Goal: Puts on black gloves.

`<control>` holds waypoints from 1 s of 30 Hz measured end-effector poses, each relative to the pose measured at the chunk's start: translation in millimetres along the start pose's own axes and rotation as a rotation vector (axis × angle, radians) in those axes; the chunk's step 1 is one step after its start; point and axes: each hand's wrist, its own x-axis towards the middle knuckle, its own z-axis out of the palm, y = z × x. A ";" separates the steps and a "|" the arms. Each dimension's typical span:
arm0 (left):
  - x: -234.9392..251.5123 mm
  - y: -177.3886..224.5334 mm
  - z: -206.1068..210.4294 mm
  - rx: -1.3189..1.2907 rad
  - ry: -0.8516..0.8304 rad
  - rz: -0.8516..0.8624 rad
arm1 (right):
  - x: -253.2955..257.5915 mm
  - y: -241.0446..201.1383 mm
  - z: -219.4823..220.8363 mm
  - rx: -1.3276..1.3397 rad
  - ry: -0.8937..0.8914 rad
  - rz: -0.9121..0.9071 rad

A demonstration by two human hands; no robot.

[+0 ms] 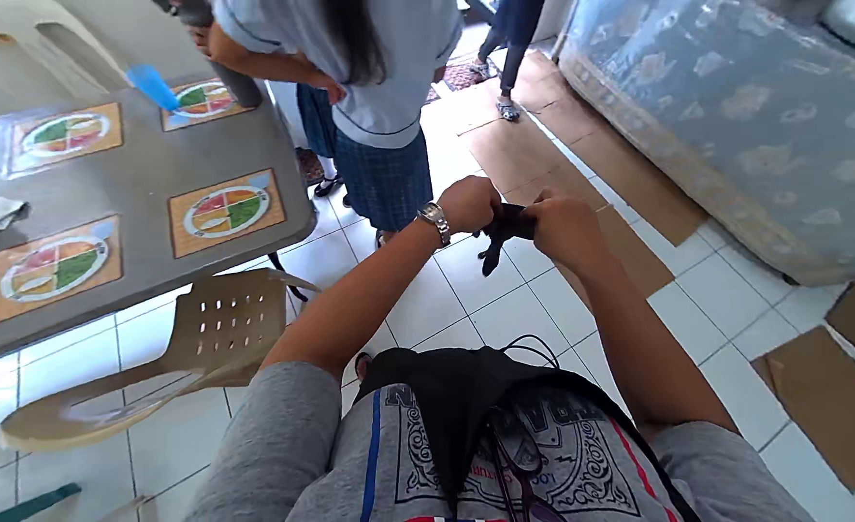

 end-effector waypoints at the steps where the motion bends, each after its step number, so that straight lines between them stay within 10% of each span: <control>1: 14.6 11.9 7.4 0.050 0.010 -0.020 | -0.3 10.6 -4.8 0.003 -0.052 0.007; 14: 191.5 57.8 31.7 0.022 -0.199 0.203 | 26.9 153.4 -34.7 0.263 -0.033 0.461; 21: 282.2 61.8 4.7 -0.228 -0.343 0.271 | 62.5 179.6 -59.3 0.471 0.456 0.307; 30: 341.0 91.2 63.5 0.056 -0.129 0.619 | 136.0 258.0 25.6 1.500 0.697 0.605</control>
